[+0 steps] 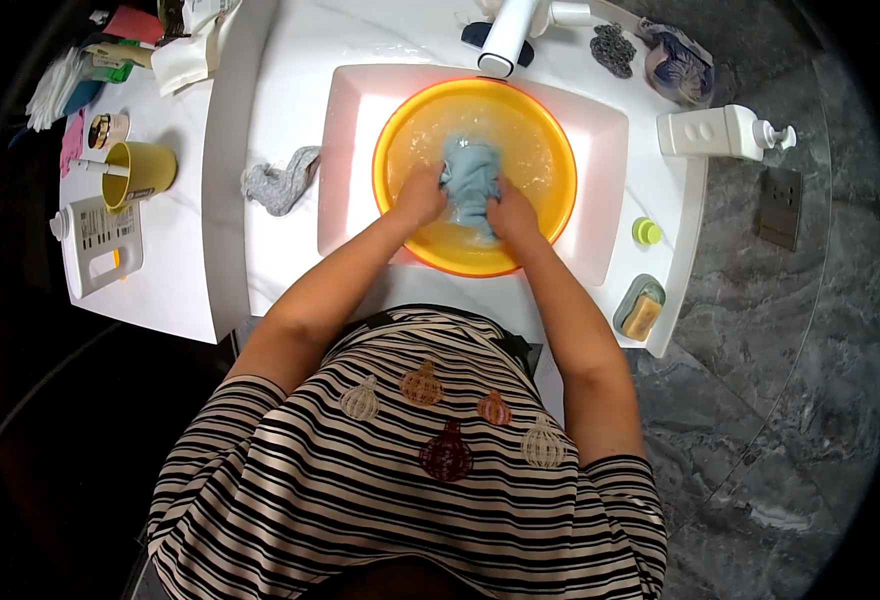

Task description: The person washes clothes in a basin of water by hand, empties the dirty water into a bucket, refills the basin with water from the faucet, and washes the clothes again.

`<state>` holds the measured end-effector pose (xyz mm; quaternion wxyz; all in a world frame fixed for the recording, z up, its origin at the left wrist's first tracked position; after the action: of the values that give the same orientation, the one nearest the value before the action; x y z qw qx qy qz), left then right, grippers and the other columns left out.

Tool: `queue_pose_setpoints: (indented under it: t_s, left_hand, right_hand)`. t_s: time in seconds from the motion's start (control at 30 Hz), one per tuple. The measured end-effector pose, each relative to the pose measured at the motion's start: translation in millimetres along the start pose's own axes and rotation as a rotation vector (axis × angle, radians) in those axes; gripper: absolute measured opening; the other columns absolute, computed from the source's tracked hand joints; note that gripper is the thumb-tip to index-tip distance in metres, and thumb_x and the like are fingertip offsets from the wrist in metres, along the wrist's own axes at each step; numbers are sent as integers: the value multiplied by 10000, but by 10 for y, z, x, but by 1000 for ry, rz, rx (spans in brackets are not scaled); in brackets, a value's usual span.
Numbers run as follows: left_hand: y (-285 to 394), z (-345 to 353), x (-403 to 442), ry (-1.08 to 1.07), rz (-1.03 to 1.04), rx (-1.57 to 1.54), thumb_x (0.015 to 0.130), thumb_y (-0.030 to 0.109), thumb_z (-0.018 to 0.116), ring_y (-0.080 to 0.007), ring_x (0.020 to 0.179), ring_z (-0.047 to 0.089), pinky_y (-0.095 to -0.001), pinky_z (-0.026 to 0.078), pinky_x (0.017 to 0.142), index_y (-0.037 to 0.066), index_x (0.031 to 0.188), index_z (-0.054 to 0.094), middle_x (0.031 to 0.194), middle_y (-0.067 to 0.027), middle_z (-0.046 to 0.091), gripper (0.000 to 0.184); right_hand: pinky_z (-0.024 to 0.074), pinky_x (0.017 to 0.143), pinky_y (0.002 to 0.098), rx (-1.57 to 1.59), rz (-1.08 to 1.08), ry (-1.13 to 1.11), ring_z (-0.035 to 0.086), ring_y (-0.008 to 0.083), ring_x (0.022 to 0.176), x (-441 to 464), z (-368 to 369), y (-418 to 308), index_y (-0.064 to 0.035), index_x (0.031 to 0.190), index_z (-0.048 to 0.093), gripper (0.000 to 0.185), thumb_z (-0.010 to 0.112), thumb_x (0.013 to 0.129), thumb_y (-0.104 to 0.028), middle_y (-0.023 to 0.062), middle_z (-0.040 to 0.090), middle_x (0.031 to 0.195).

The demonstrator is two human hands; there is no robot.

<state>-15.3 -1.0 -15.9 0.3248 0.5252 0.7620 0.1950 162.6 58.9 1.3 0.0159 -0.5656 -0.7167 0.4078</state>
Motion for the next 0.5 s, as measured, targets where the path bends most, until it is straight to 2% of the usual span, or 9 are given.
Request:
queue_pose_setpoints:
  t_s: [0.03, 0.07, 0.13, 0.2, 0.23, 0.3, 0.4, 0.43, 0.5]
  left_hand:
    - [-9, -16, 51, -2, 2, 2, 710, 73, 619, -381, 992, 570, -392, 453, 862, 72, 1149, 555, 1037, -239, 582, 444]
    - [-28, -28, 123, -136, -96, -115, 742, 78, 581, -376, 1029, 549, -407, 450, 870, 55, 1131, 557, 1078, -230, 569, 391]
    - [-20, -54, 160, -271, -198, -228, 774, 82, 543, -371, 1066, 528, -421, 448, 879, 38, 1113, 559, 1120, -222, 555, 343]
    - [34, -60, 182, -259, -509, -1037, 852, 272, 506, -334, 1075, 552, -449, 447, 873, 38, 1203, 538, 1120, -197, 589, 423]
    - [90, -65, 189, -265, -508, -1033, 852, 272, 506, -334, 1075, 552, -449, 447, 873, 38, 1203, 538, 1120, -197, 589, 423]
    - [224, -79, 226, -413, -686, -1692, 924, 417, 409, -308, 946, 595, -449, 491, 768, 30, 1209, 517, 1042, -152, 616, 493]
    - [360, -170, 204, -446, -683, -1811, 941, 491, 365, -298, 808, 594, -403, 503, 763, 55, 1261, 457, 1008, -97, 598, 548]
    - [281, -50, 248, -449, -686, -1813, 941, 491, 365, -298, 808, 594, -403, 503, 763, 55, 1261, 457, 1008, -97, 598, 548]
    - [118, 175, 338, -309, -552, -1572, 918, 590, 327, -258, 762, 578, -387, 507, 708, 69, 1146, 533, 879, -87, 584, 605]
  right_hand:
    - [429, 923, 369, -99, -65, -80, 536, 354, 1115, -6, 36, -12, -27, 1278, 461, 512, 550, 824, -246, 224, 573, 1168]
    - [440, 904, 358, 115, 26, -206, 571, 325, 1064, 48, 0, 1, -26, 1261, 499, 475, 526, 812, -178, 208, 598, 1128]
    - [447, 891, 348, 325, 201, -76, 586, 306, 1028, 207, 50, 125, -28, 1254, 509, 464, 518, 809, -158, 195, 606, 1113]
    - [453, 877, 338, 532, 378, 62, 600, 286, 992, 259, 101, 207, -30, 1248, 520, 455, 509, 806, -137, 181, 613, 1099]
    - [462, 856, 333, 627, 325, 97, 605, 269, 952, 247, 150, 134, -26, 1185, 555, 399, 510, 800, -124, 166, 621, 1064]
    - [474, 813, 326, 671, 124, 86, 613, 251, 888, 179, 187, -99, -24, 1069, 597, 300, 505, 797, -110, 142, 629, 999]
    - [492, 739, 346, 351, -235, -88, 617, 261, 830, -356, 18, -733, -66, 974, 613, 211, 521, 796, -136, 114, 622, 947]
    - [492, 739, 346, 349, -231, -89, 617, 261, 830, -496, -9, -883, -66, 974, 613, 211, 521, 796, -136, 114, 622, 947]
    - [499, 703, 380, 28, -534, 78, 616, 289, 806, -689, -24, -1097, -105, 950, 623, 205, 569, 782, -210, 110, 631, 890]
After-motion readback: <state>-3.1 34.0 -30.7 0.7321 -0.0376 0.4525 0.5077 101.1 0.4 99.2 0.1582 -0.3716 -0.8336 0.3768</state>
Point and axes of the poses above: each hand's wrist, its own x-axis towards the middle knuckle, its own z-axis out of the palm, y = z × x, the point moved 1 cm from there along x, towards the middle knuckle
